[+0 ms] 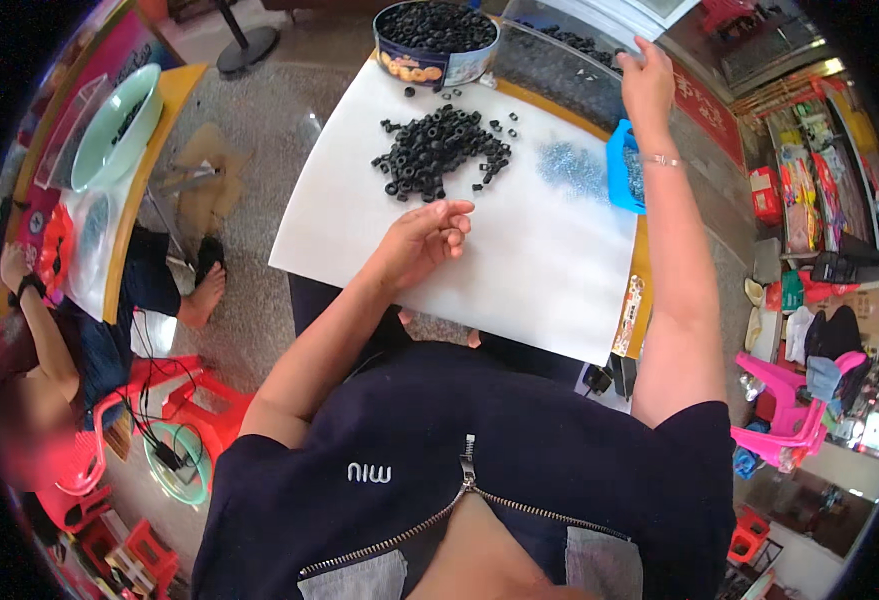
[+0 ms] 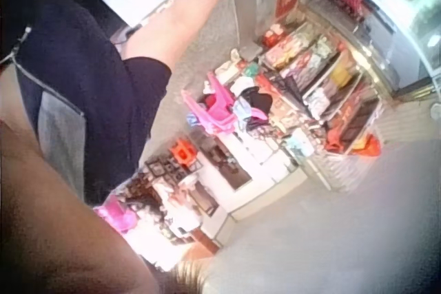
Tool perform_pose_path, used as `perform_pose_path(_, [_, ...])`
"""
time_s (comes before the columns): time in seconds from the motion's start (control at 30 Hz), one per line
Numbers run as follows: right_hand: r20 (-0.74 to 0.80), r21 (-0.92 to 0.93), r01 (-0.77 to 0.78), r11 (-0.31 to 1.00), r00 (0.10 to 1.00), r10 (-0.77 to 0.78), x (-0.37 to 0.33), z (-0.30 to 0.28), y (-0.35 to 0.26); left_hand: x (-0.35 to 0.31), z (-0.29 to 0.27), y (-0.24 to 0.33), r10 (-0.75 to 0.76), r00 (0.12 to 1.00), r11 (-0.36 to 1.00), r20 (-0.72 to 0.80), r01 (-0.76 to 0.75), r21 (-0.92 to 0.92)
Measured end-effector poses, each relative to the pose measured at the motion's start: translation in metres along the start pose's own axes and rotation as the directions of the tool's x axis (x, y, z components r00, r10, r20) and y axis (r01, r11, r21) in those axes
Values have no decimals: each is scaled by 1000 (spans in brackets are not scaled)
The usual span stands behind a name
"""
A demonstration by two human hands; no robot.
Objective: The person assembles small black plastic circular parts by hand at a table.
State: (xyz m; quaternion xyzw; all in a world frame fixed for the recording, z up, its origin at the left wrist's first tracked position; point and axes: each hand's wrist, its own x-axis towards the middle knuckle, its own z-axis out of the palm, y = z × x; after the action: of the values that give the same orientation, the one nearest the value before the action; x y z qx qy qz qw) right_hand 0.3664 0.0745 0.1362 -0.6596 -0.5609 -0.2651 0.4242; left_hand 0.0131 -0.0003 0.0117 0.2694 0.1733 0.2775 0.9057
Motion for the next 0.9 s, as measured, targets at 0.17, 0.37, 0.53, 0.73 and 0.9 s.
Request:
perform_pose_path(0.17, [519,357,-277,892,853,57,-107,2,-81,1,-10,-2,-63,995,998,80,63,6])
perform_pose_path(0.37, [541,332,-74,940,832,-125,-174,8,-105,-2,-5,0,-75,995,997,68,75,-1])
perform_pose_path(0.53, [477,344,87,935,842,-254,-158,30,-134,-3,-5,-1,-58,997,998,58,56,38])
perform_pose_path(0.73, [473,275,153,949,838,-272,-155,54,-128,-1,-8,-3,-57,995,998,79,57,14])
perform_pose_path(0.9, [402,297,101,950,889,-220,-164,41,-122,-2,-7,-3,-74,994,997,75,75,-4])
